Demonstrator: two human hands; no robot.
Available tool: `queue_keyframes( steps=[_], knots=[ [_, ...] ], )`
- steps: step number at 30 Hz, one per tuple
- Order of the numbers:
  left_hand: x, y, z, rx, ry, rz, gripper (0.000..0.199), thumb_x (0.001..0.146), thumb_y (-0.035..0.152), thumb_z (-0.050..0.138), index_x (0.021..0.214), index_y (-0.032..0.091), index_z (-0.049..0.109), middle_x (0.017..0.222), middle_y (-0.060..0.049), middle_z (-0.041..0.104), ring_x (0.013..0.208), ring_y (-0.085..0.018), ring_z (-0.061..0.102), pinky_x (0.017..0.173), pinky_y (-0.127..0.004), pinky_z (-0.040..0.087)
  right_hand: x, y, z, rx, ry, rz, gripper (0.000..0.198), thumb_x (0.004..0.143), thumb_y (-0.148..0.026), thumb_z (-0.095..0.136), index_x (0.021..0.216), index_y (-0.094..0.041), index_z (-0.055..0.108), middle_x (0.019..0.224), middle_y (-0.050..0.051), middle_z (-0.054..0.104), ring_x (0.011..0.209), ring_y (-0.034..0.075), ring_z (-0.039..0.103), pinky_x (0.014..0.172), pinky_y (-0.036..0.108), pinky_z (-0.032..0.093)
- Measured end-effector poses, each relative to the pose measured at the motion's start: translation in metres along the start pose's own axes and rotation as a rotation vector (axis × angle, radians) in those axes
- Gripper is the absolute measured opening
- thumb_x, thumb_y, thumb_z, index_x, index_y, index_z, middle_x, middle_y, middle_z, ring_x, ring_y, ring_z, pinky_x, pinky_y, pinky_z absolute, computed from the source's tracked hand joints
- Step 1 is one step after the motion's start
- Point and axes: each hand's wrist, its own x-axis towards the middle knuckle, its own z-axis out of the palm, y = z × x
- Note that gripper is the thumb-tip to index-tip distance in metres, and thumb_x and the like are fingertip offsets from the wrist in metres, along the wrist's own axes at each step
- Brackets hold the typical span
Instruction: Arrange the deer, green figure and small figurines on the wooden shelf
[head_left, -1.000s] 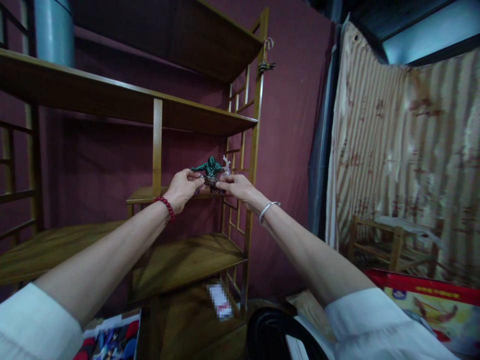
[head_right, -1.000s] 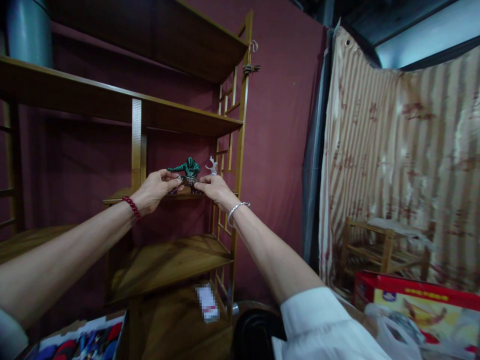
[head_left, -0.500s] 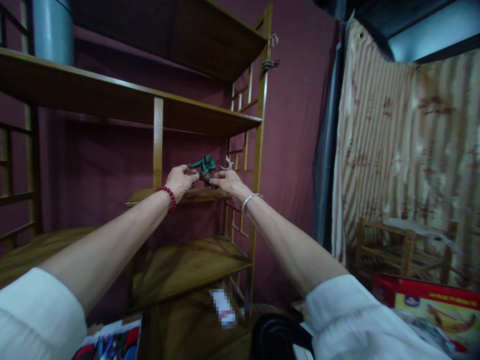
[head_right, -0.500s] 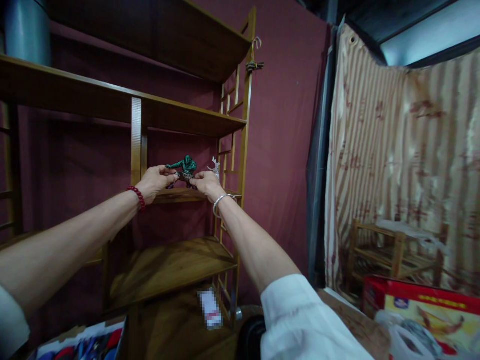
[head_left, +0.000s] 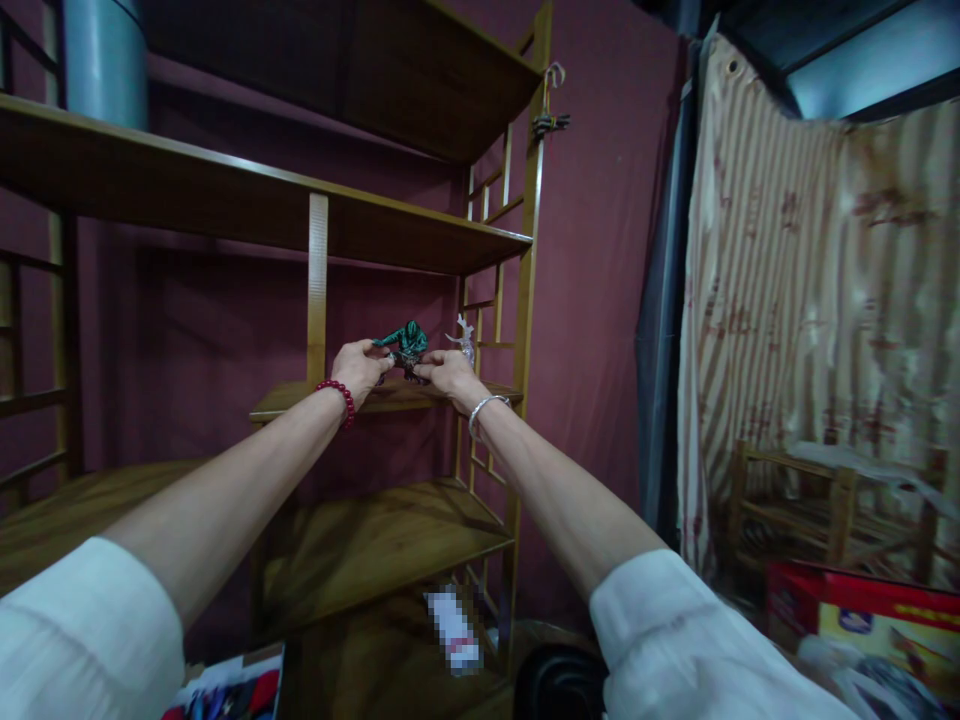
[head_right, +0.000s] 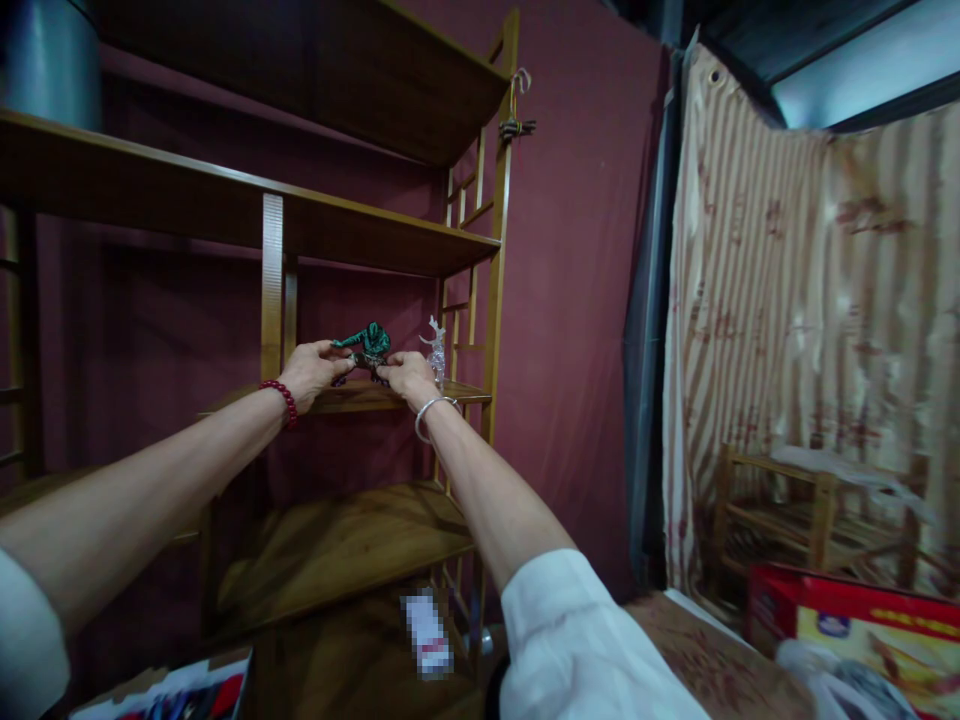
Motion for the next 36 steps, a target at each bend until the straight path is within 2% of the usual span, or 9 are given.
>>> queue_keyframes(
  steps=[12, 29, 36],
  knots=[
    [0.015, -0.025, 0.008, -0.001, -0.01, -0.019, 0.019, 0.053, 0.02, 0.064, 0.071, 0.014, 0.064, 0.057, 0.0, 0.059, 0.049, -0.009, 0.05, 0.047, -0.02, 0.037, 0.015, 0.015, 0.016, -0.038, 0.013, -0.009, 0.025, 0.063, -0.037, 0.063, 0.083, -0.022, 0.066, 0.071, -0.003, 0.063, 0.065, 0.01, 0.055, 0.058, 0.018, 0.038],
    [0.017, -0.034, 0.007, -0.004, 0.029, -0.079, 0.015, 0.048, 0.019, 0.068, 0.061, 0.014, 0.062, 0.051, 0.001, 0.057, 0.051, -0.011, 0.053, 0.051, -0.021, 0.041, 0.019, 0.019, 0.024, -0.068, -0.019, 0.01, 0.024, 0.064, -0.037, 0.061, 0.082, -0.021, 0.065, 0.07, -0.002, 0.062, 0.065, 0.01, 0.054, 0.057, 0.018, 0.037],
    [0.017, -0.034, 0.007, 0.047, 0.0, -0.055, 0.011, 0.053, 0.015, 0.061, 0.064, 0.014, 0.063, 0.053, 0.001, 0.058, 0.05, -0.01, 0.053, 0.05, -0.02, 0.041, 0.019, 0.019, 0.024, -0.127, -0.026, -0.03, 0.023, 0.065, -0.038, 0.058, 0.08, -0.022, 0.065, 0.068, -0.003, 0.06, 0.063, 0.01, 0.052, 0.054, 0.019, 0.035]
  ],
)
